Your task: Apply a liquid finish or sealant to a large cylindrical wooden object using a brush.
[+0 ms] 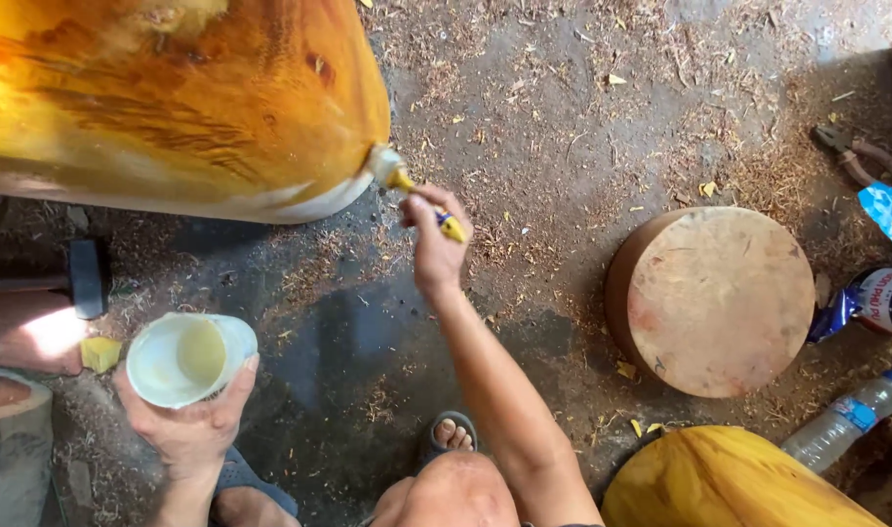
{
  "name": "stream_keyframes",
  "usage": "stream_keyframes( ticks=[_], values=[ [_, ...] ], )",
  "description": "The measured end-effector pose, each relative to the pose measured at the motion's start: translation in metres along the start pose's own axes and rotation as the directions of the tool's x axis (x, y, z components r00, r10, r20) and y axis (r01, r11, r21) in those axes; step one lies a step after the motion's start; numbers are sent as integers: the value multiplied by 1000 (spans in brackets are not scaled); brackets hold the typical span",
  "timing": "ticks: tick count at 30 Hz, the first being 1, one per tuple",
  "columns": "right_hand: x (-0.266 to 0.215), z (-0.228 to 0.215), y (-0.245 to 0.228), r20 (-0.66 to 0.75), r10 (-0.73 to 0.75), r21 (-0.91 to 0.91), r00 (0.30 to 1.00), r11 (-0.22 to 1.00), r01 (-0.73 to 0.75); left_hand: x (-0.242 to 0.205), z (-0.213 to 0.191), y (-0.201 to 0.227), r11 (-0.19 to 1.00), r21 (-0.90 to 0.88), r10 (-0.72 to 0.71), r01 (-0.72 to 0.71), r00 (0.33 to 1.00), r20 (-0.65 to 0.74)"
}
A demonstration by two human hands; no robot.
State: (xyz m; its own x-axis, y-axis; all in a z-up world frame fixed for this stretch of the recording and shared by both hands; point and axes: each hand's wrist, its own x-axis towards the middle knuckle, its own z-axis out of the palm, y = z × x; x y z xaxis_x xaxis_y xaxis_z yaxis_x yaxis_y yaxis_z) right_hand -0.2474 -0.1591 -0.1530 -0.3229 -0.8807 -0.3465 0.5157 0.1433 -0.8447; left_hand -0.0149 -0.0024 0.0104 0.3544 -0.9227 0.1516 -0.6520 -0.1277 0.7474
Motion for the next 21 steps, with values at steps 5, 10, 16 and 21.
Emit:
stream_keyframes(
  ticks=[5,10,16,21],
  values=[
    [-31,47,-114,300,-160,184,940,977,108,-2,9,2,998,13,-62,62,998,21],
    [-4,54,-133,349,-225,559,910,829,-9,-2,20,8,1000,13,-18,17,999,30],
    [32,-26,18,213,103,354,972,919,-175,6,20,18,995,80,51,-55,998,45],
    [5,-48,-51,79,92,92,993,991,-99,6,37,-2,994,32,109,-108,993,-48]
  ],
)
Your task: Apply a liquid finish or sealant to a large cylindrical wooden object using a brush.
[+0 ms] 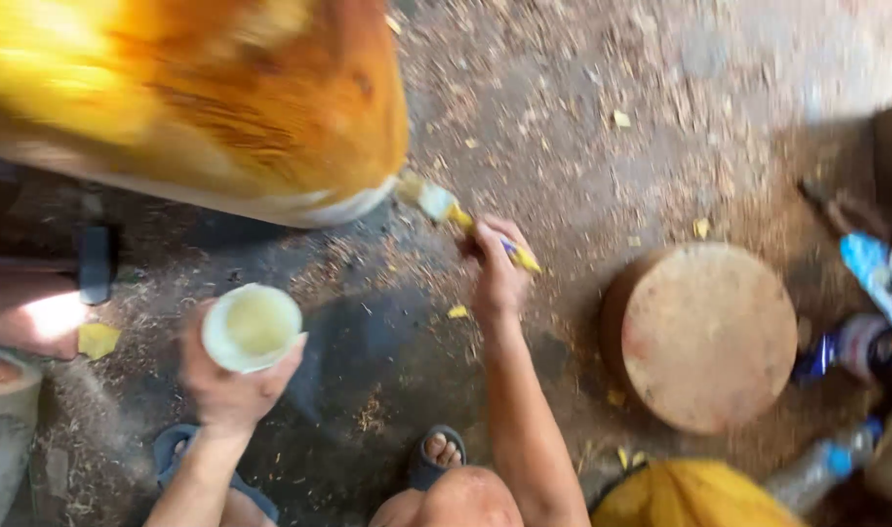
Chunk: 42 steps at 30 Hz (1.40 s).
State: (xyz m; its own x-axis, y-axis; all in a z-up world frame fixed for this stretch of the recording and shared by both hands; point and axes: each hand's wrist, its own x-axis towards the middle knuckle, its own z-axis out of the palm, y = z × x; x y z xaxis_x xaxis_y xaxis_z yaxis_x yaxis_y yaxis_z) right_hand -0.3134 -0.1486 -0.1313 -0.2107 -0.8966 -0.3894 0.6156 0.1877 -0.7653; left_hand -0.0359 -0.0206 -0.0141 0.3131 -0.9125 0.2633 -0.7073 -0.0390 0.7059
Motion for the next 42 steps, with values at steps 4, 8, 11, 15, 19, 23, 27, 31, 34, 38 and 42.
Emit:
stream_keyframes(
  ticks=[4,8,11,15,19,23,27,31,34,38,42],
  values=[
    [-65,55,-128,285,-19,-358,958,925,125,25,19,13,985,111,133,-135,991,25],
    [-95,98,-190,581,74,-617,811,689,380,37,46,46,941,167,288,-293,956,53],
    [-84,116,-173,737,-51,-572,674,484,662,43,58,71,936,165,307,-312,950,58],
    [-65,122,-162,682,127,-717,721,316,622,54,70,90,936,86,336,-341,939,67],
    [-62,126,-183,605,107,-728,789,475,494,64,68,101,964,142,215,-227,972,97],
    [-57,140,-202,549,93,-765,831,456,455,72,61,100,977,144,144,-155,986,84],
    [-58,143,-200,607,35,-679,794,542,495,77,46,98,975,168,138,-145,989,56],
    [-50,140,-200,538,-28,-584,843,709,396,78,35,85,971,222,77,-87,996,52],
    [-33,147,-216,507,-211,-422,836,785,454,75,28,75,967,246,67,-71,997,25],
    [1,179,-258,501,-545,-15,672,771,637,71,14,71,978,207,8,-2,1000,-28],
    [25,224,-286,475,-630,268,615,769,581,59,7,69,987,162,17,-14,1000,-19]
  ],
)
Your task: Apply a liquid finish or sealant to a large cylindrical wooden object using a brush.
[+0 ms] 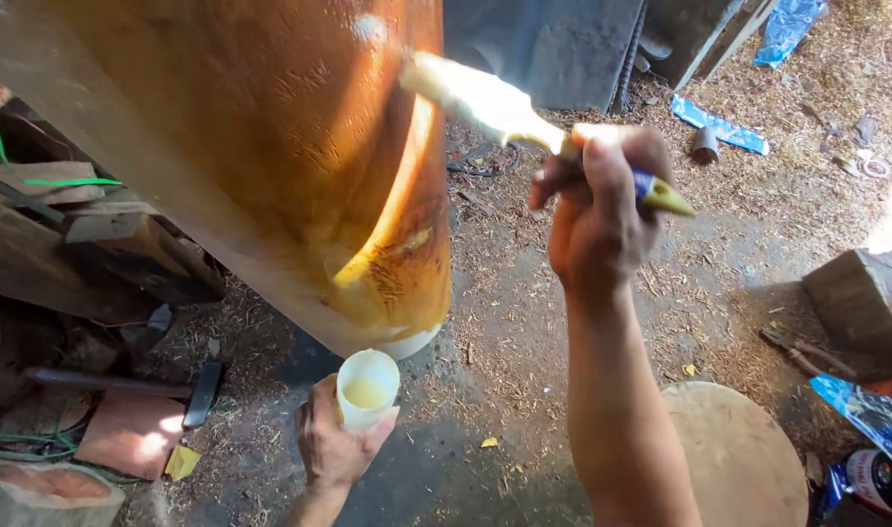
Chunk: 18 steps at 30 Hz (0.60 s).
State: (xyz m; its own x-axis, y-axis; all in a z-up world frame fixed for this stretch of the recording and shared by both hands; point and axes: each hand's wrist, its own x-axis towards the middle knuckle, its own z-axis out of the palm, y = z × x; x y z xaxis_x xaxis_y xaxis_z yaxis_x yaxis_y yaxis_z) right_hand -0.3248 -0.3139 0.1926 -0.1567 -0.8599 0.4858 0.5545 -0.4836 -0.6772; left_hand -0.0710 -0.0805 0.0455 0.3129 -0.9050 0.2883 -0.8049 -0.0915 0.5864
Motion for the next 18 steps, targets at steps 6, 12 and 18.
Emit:
stream_keyframes(
  ticks=[6,12,18],
  values=[
    [-12,-61,60,-14,180,90,984,980,-178,-12,-4,-14,1000,-4,-25,25,1000,6],
    [6,-50,23,-98,260,21,961,966,-259,-15,-7,-21,996,57,-67,66,998,12],
    [-9,-38,65,-21,143,280,989,951,-132,-22,-5,-36,997,69,-30,29,1000,3]
  ],
)
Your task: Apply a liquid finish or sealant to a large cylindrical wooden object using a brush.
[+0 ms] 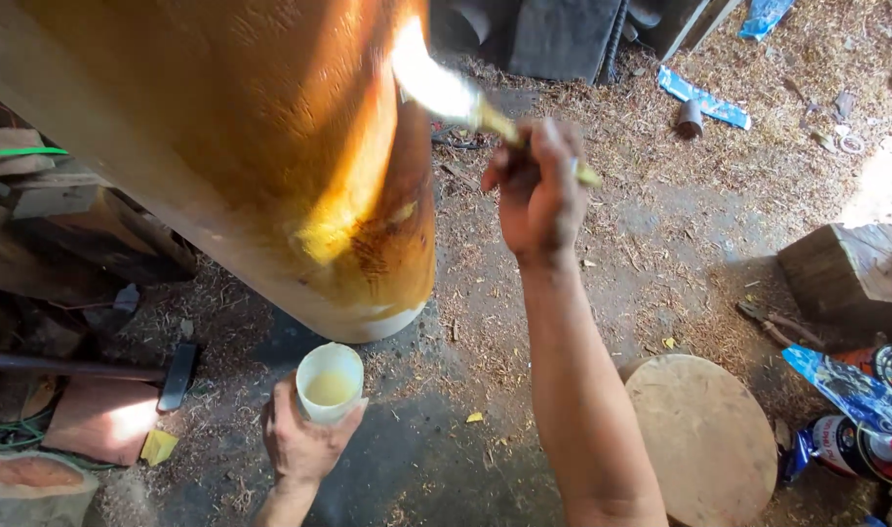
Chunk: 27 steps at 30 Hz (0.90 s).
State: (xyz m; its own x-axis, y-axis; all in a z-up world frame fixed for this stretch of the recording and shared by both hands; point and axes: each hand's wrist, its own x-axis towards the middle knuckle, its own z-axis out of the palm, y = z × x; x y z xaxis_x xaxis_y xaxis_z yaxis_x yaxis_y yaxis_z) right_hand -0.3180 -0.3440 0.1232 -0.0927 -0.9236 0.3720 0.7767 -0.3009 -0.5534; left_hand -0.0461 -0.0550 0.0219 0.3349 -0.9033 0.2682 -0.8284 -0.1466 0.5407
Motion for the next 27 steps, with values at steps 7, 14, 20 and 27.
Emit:
stream_keyframes(
  ticks=[7,14,20,27],
  values=[
    [-19,-92,17,-264,254,-383,930,858,-343,-6,-10,-5,995,-87,-54,51,998,-27],
    [63,30,-41,111,9,-464,994,885,44,-4,-9,-3,993,-87,-89,86,996,-29],
    [23,13,-38,49,-56,-126,997,990,62,-5,-9,2,1000,9,-18,18,1000,-12],
    [-171,-64,76,-264,207,-82,942,968,-236,-13,-13,-18,951,-243,-187,192,981,44]
  ],
)
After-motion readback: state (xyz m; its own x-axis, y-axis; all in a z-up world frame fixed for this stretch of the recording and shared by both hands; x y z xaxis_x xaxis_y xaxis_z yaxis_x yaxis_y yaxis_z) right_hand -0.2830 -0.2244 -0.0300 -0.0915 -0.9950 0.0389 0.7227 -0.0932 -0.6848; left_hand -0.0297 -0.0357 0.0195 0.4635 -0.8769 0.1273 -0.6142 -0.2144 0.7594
